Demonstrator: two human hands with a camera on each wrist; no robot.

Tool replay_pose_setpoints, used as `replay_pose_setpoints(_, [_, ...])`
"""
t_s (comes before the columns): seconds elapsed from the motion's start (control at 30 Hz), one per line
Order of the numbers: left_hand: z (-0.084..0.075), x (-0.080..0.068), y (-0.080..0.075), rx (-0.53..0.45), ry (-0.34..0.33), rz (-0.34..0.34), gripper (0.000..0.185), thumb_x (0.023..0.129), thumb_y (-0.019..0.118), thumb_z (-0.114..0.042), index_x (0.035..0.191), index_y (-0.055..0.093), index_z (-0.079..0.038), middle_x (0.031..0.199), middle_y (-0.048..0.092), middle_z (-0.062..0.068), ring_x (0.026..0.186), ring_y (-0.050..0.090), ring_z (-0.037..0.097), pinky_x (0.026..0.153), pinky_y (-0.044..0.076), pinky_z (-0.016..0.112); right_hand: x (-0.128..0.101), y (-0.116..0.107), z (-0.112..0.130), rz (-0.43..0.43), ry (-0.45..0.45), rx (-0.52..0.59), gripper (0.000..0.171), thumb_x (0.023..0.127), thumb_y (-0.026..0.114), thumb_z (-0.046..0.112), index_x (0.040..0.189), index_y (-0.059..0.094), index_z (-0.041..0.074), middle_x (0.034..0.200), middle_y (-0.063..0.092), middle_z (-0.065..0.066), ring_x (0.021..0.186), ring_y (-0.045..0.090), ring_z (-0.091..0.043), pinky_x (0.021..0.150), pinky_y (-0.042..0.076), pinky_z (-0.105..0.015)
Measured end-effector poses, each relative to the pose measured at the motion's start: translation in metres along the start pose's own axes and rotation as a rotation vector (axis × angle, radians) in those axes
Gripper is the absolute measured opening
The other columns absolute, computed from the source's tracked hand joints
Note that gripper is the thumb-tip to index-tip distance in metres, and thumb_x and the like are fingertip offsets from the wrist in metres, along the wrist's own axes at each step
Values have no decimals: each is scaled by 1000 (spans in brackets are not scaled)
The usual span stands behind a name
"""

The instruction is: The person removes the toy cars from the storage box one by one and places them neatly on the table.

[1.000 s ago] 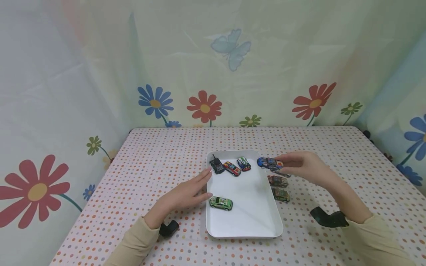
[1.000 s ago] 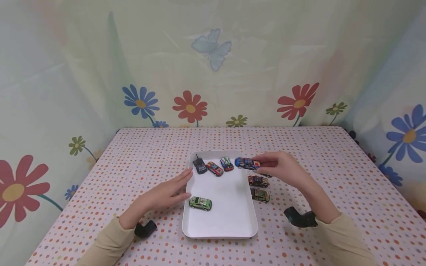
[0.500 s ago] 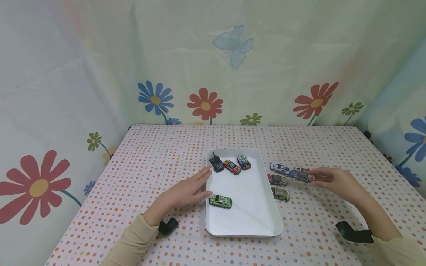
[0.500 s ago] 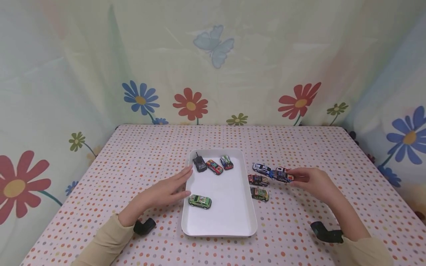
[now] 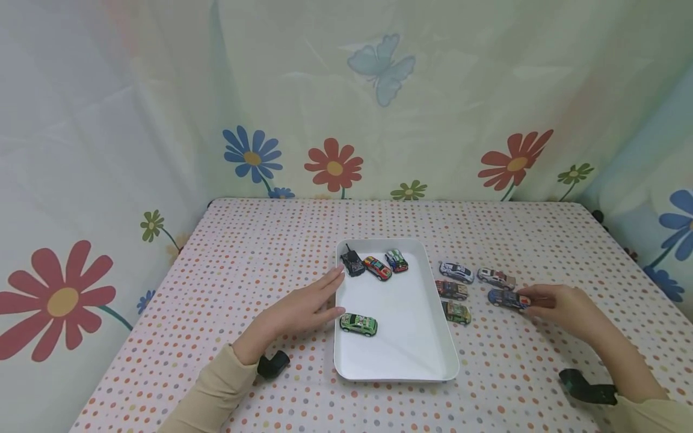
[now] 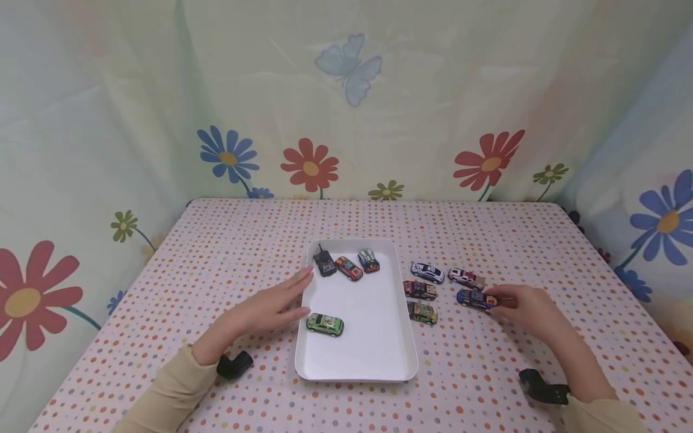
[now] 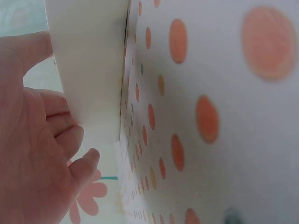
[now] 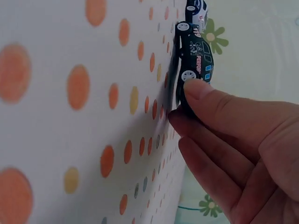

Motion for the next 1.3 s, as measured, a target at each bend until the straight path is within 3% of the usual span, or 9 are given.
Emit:
replay_pose_setpoints(0.37, [-2, 0, -1, -1, -2, 0, 71, 97, 41, -50, 151, 17, -9, 156, 1, -2, 138, 11, 14, 107, 24, 35, 3, 7, 12, 11, 41, -213, 37, 76, 75, 4, 108, 61, -10, 100, 63, -26, 91, 57, -45, 73, 45, -57])
replay_pose_setpoints(0.7, [-2, 1, 0, 11, 0, 6, 72, 97, 40, -51, 151, 16, -10, 156, 1, -3, 138, 10, 13, 108, 23, 35, 6, 12, 18, -6, 45, -241, 39, 76, 75, 3, 108, 60, -12, 98, 63, -28, 92, 58, -46, 74, 46, -56])
replay_pose_setpoints(0.77, [-2, 1, 0, 11, -2, 9, 72, 97, 40, -51, 151, 16, -10, 156, 1, -3, 138, 9, 13, 108, 23, 34, 10, 14, 9, -54, 30, -263, 42, 77, 75, 6, 112, 60, -11, 100, 62, -29, 91, 58, -46, 72, 46, -56])
replay_pose_setpoints(0.87, [-3, 2, 0, 10, -1, 10, 72, 97, 40, -51, 151, 16, -10, 156, 1, -3, 138, 10, 13, 108, 23, 35, 17, 13, 3, -193, -40, -326, 43, 77, 76, 9, 114, 60, -7, 98, 64, -25, 81, 62, -39, 65, 49, -51])
replay_pose_setpoints(0.97, [-3, 2, 0, 10, 4, 6, 72, 97, 40, -51, 150, 17, -9, 156, 2, -1, 138, 10, 14, 108, 24, 36, 15, -3, 31, -270, -84, -314, 45, 79, 75, 9, 118, 59, -6, 99, 64, -27, 76, 63, -37, 62, 49, -50])
replay_pose_setpoints(1.1, [-4, 1, 0, 14, 4, 7, 72, 97, 40, -50, 150, 16, -9, 156, 1, -2, 138, 10, 15, 108, 23, 35, 4, -32, 103, -270, -110, -197, 45, 84, 69, 9, 124, 55, -6, 112, 58, -30, 94, 58, -45, 74, 46, -58])
replay_pose_setpoints(1.3, [-3, -1, -2, 16, -2, -4, 72, 97, 41, -50, 150, 15, -9, 156, 2, 0, 138, 10, 14, 108, 22, 34, 10, -35, 176, -276, -260, -122, 40, 85, 69, 8, 123, 60, -2, 115, 61, -22, 103, 58, -40, 80, 48, -52])
Point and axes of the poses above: each hand's wrist, its own x-axis towards the middle knuckle, its own y-axis out of the palm, z = x × y, the point moved 2 cm from there along x, towards the middle knuckle
